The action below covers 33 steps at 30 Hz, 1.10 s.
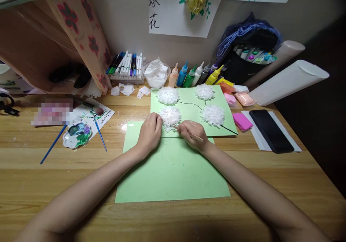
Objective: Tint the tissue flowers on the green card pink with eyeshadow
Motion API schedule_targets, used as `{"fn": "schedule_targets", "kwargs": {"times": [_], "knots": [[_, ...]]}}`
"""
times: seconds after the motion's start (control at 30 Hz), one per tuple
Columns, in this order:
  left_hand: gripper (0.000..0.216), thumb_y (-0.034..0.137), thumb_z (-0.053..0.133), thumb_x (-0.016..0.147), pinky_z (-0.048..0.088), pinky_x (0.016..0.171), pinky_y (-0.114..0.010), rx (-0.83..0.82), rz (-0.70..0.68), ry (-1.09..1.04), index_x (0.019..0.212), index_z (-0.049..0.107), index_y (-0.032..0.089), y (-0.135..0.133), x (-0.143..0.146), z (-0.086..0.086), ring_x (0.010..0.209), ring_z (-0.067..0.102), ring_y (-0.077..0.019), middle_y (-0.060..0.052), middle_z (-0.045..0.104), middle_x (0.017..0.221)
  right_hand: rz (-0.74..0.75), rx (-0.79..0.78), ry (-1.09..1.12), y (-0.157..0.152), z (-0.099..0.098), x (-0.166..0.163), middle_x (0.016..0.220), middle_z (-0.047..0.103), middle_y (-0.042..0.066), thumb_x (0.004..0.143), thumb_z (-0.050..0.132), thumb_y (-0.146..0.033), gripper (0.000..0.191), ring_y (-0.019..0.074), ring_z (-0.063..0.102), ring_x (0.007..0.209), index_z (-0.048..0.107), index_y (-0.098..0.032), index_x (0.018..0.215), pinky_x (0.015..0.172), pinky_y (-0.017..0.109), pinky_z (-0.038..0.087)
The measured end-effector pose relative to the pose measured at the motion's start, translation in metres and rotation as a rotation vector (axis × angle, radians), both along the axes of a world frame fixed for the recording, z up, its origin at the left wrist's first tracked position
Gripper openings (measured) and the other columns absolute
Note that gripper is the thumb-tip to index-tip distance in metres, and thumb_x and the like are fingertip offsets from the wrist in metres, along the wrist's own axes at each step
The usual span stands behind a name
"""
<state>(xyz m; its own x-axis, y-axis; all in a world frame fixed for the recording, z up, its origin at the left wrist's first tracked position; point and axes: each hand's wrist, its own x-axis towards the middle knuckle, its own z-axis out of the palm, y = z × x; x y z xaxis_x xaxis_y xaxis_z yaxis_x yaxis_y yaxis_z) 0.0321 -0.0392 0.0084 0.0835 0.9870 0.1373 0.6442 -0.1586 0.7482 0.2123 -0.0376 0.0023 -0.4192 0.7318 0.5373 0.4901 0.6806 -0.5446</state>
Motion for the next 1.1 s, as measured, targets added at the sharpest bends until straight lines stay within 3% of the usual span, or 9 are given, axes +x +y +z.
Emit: {"fn": "schedule_targets", "kwargs": {"times": [0.23,0.4,0.57,0.73,0.87,1.1], "knots": [[0.023,0.025,0.027,0.096,0.039,0.072,-0.032,0.01,-0.006,0.05,0.08,0.043,0.022,-0.001,0.001,0.0,0.078,0.052,-0.019,-0.003,0.055,0.08,-0.167,-0.206,0.105,0.002,0.008,-0.014,0.051,0.058,0.0,0.096,0.031,-0.033,0.038,0.0131,0.057,0.048,0.05,-0.021,0.066,0.05,0.026,0.043],[0.022,0.024,0.027,0.096,0.038,0.07,-0.032,0.002,-0.006,0.094,0.08,0.043,0.021,-0.001,0.002,0.001,0.078,0.052,-0.0198,-0.004,0.055,0.08,-0.294,-0.356,0.055,0.016,0.031,-0.032,0.045,0.053,-0.001,0.096,0.032,-0.039,0.044,0.0135,0.054,0.044,0.05,-0.021,0.061,0.052,0.027,0.042],[0.021,0.023,0.028,0.095,0.038,0.069,-0.032,-0.003,-0.016,0.122,0.079,0.042,0.022,-0.001,0.002,0.002,0.077,0.052,-0.0202,-0.004,0.055,0.079,-0.365,-0.414,-0.055,0.036,0.044,-0.047,0.04,0.049,-0.001,0.095,0.037,-0.035,0.046,0.0134,0.053,0.042,0.048,-0.02,0.053,0.053,0.027,0.039],[0.019,0.022,0.029,0.094,0.038,0.07,-0.033,-0.004,-0.02,0.132,0.08,0.041,0.021,-0.001,0.001,0.002,0.078,0.052,-0.0206,-0.005,0.055,0.08,-0.284,-0.51,0.066,0.036,0.043,-0.037,0.037,0.05,-0.002,0.094,0.04,-0.04,0.047,0.0126,0.052,0.04,0.05,-0.02,0.053,0.05,0.026,0.04],[0.02,0.022,0.028,0.095,0.039,0.072,-0.033,0.005,-0.023,0.127,0.081,0.042,0.021,-0.001,0.002,0.001,0.079,0.052,-0.0205,-0.005,0.056,0.082,-0.208,-0.445,0.282,0.018,0.034,-0.017,0.044,0.052,-0.002,0.094,0.039,-0.043,0.044,0.0114,0.053,0.043,0.053,-0.02,0.06,0.048,0.024,0.041],[0.02,0.021,0.028,0.095,0.039,0.072,-0.033,0.006,-0.019,0.12,0.081,0.042,0.021,-0.001,0.002,0.001,0.08,0.052,-0.0201,-0.005,0.056,0.082,-0.163,-0.328,0.213,0.0,0.021,-0.008,0.05,0.055,-0.001,0.096,0.037,-0.035,0.041,0.0101,0.053,0.044,0.052,-0.02,0.061,0.045,0.023,0.041]]}}
